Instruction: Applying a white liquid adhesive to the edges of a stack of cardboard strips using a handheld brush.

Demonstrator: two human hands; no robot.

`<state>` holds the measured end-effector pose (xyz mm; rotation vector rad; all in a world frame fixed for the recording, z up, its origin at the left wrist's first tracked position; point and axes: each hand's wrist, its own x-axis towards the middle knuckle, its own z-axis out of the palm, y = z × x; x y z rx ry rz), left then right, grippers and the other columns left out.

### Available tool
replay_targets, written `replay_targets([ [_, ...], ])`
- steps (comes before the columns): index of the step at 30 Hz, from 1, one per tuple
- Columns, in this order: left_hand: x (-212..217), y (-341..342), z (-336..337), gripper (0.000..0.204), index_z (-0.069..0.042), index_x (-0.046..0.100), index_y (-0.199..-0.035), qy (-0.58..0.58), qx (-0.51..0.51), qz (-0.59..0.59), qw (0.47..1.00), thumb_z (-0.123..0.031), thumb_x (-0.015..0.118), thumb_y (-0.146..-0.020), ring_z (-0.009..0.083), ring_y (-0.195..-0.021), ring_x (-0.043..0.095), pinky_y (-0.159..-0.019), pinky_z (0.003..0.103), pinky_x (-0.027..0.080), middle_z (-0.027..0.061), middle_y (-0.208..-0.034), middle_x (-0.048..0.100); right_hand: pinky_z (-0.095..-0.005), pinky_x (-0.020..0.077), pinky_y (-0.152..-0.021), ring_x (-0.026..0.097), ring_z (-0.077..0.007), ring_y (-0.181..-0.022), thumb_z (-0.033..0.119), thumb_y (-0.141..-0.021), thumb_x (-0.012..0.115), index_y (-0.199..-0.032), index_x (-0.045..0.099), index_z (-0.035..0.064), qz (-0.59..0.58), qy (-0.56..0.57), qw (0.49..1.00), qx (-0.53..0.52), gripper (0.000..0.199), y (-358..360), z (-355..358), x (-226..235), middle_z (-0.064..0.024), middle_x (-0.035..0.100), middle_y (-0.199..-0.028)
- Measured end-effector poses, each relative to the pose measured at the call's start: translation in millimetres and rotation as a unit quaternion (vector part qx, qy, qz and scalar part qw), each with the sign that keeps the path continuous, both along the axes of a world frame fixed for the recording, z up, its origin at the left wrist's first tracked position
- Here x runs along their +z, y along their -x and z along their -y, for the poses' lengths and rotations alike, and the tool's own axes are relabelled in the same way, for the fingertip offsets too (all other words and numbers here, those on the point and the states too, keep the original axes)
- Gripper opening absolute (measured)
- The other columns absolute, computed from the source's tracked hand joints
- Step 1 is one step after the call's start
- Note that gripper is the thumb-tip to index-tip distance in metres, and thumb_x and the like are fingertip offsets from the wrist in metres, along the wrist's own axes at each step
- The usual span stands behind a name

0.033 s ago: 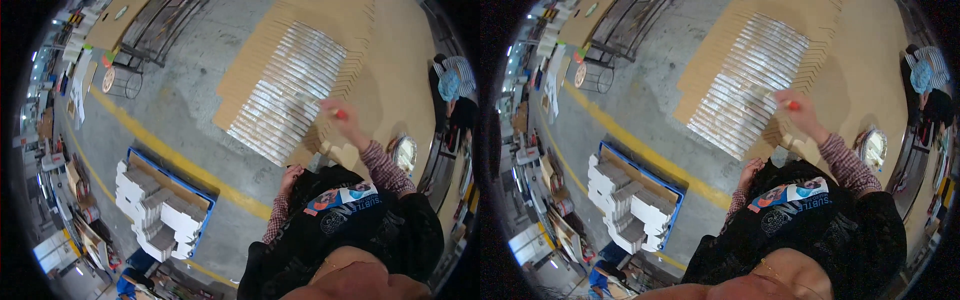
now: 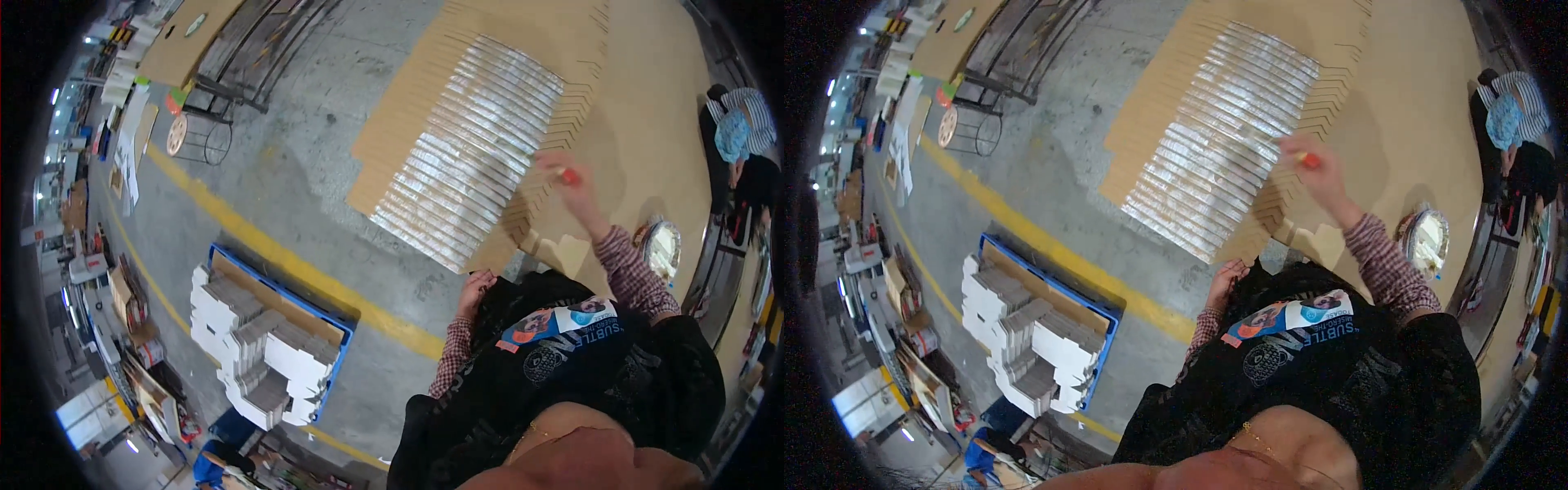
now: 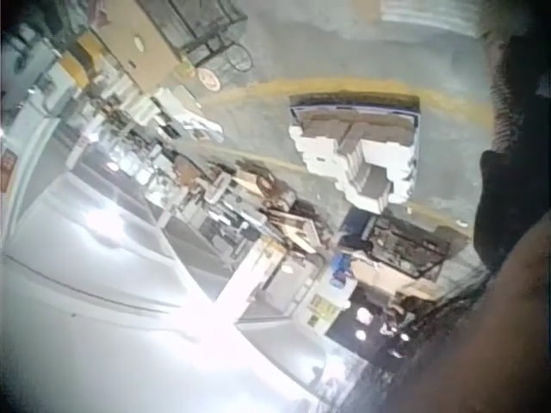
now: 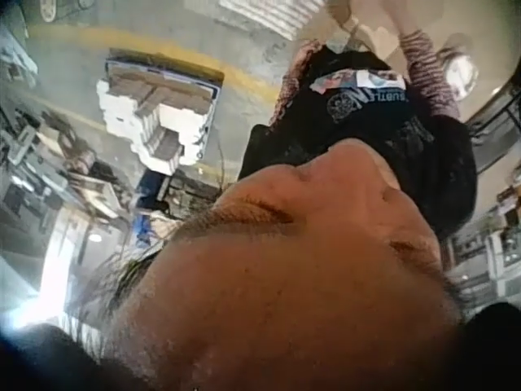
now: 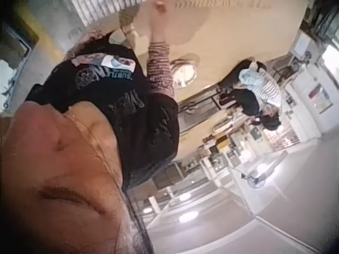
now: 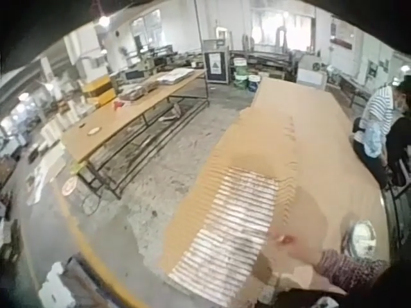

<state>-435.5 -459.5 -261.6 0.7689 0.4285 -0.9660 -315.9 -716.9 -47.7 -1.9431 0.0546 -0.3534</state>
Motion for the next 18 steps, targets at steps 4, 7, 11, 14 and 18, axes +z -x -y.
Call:
replay_targets([
  [4,-5.1,-2.2,9.9,0.032,0.008,0.048,-0.107,0.012,-0.005,-0.009,1.000,0.000,0.043,-0.076,0.0226,-0.101,0.052,-0.087,0.031,0.041,0.0146,-0.109,0.054,-0.0268,0.0422,-0.082,0.054,-0.0164,-0.091,0.000,-0.078,0.057,-0.091,0.059,0.0001,-0.016,-0.059,0.992,-0.107,0.013,-12.8,64.4,0.6,-0.0098,0.059,-0.099],
  [7,-9.8,7.2,0.6,0.026,0.004,0.053,-0.099,-0.002,0.050,0.034,0.998,-0.005,0.042,-0.078,0.0214,-0.089,0.055,-0.078,0.029,0.042,0.0103,-0.097,0.057,-0.0282,0.0420,-0.082,0.054,-0.0169,-0.093,-0.002,-0.077,0.057,-0.091,0.059,0.0000,0.055,-0.009,0.994,-0.090,0.014,-23.0,67.1,1.7,-0.0101,0.059,-0.099],
  [11,-39.3,48.8,-28.6,0.010,-0.002,0.054,-0.084,-0.235,0.026,0.311,0.921,-0.007,0.046,-0.080,0.0220,-0.076,0.056,-0.071,0.028,0.044,0.0077,-0.075,0.054,-0.0292,0.0420,-0.083,0.055,-0.0205,-0.094,-0.003,-0.074,0.060,-0.087,0.059,-0.0009,0.085,0.055,0.992,-0.076,0.014,0.9,55.7,-1.9,-0.0103,0.059,-0.098],
  [14,15.8,38.6,-45.7,0.003,-0.004,0.055,-0.075,-0.114,0.059,-0.064,0.990,-0.003,0.054,-0.073,0.0211,-0.076,0.058,-0.073,0.031,0.047,0.0069,-0.071,0.056,-0.0314,0.0426,-0.082,0.055,-0.0238,-0.093,-0.005,-0.069,0.061,-0.085,0.059,0.0006,0.044,0.155,0.981,-0.109,0.018,58.4,66.8,27.6,-0.0114,0.060,-0.096],
  [18,40.8,32.9,-43.7,0.007,-0.007,0.050,-0.067,-0.183,-0.146,0.103,0.967,-0.005,0.047,-0.072,0.0148,-0.064,0.053,-0.064,0.027,0.044,0.0034,-0.064,0.051,-0.0315,0.0438,-0.079,0.057,-0.0255,-0.090,-0.001,-0.070,0.062,-0.085,0.059,0.0018,0.042,0.279,0.949,-0.143,0.016,132.4,102.5,57.8,-0.0122,0.060,-0.096],
])
